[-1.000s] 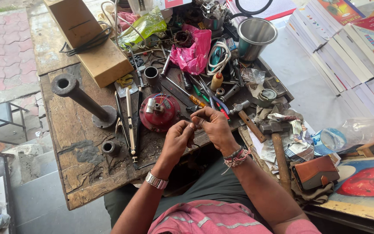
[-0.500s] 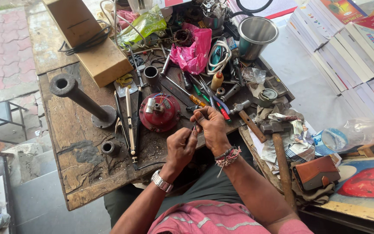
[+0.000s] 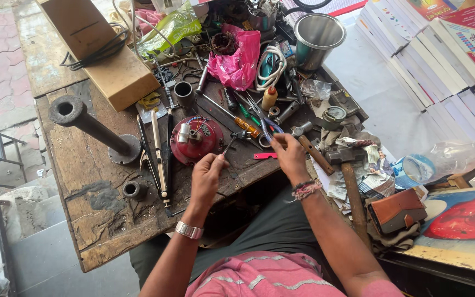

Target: The person manipulates a small electronic component on a cluttered workbench, using pliers and a small knife to adjust and trim wires. They repeatedly reposition the component and tools while working on the same item.

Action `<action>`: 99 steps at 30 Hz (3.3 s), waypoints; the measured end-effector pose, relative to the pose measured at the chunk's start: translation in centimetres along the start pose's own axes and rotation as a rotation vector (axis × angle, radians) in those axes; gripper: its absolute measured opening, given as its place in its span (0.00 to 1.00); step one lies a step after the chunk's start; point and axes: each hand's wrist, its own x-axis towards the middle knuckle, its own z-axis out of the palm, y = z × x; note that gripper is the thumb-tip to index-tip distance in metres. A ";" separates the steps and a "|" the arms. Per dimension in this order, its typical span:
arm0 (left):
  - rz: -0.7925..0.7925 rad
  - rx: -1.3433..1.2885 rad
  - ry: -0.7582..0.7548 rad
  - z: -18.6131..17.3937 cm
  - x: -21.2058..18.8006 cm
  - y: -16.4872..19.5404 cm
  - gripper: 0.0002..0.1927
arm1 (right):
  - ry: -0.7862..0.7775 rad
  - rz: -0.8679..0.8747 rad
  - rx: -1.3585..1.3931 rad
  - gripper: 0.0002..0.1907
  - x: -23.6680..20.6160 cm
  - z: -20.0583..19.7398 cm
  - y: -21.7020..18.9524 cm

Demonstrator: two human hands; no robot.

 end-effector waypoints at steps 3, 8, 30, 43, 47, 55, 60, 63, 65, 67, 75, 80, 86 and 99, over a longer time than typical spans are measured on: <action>-0.018 -0.138 -0.024 -0.4 0.3 0.2 0.14 | 0.069 -0.354 -0.454 0.10 -1.0 -0.4 1.5; -0.120 -0.413 -0.094 -0.3 0.2 0.5 0.17 | -0.030 -0.678 -0.656 0.14 -2.5 0.6 2.0; 0.631 0.831 0.038 4.6 0.9 -0.7 0.07 | -0.080 -0.289 -0.473 0.16 -4.0 1.6 1.3; 0.666 0.712 0.035 3.6 1.6 -2.0 0.03 | -0.149 -0.574 -0.429 0.15 -4.2 4.2 2.2; 0.681 0.710 0.034 3.5 1.6 -2.2 0.04 | -0.163 -0.569 -0.448 0.15 -4.2 4.2 2.6; 0.678 0.710 0.035 3.5 1.7 -2.4 0.04 | -0.167 -0.576 -0.477 0.15 -4.1 4.3 2.3; 0.666 0.711 0.027 3.4 1.7 -2.2 0.03 | -0.170 -0.574 -0.478 0.14 -4.2 4.1 1.5; 0.657 0.706 0.024 3.4 1.6 -2.1 0.03 | -0.166 -0.585 -0.473 0.14 -4.3 4.0 0.9; 0.659 0.701 0.027 3.4 1.6 -2.0 0.03 | -0.169 -0.578 -0.477 0.14 -4.3 4.0 0.5; 0.659 0.702 0.030 3.4 1.6 -1.9 0.04 | -0.182 -0.551 -0.490 0.15 -4.4 4.0 0.3; 0.663 0.708 0.033 3.4 1.6 -2.0 0.04 | -0.164 -0.599 -0.491 0.15 -4.5 4.1 0.0; 0.659 0.709 0.035 3.4 1.7 -2.1 0.03 | -0.178 -0.631 -0.618 0.16 -4.3 4.1 0.2; 0.664 0.708 0.026 3.3 1.8 -2.6 0.02 | -0.190 -0.666 -0.730 0.17 -4.2 4.3 0.8; 0.689 0.754 0.013 3.5 1.8 -3.0 0.02 | -0.211 -0.712 -0.747 0.16 -3.9 4.6 1.2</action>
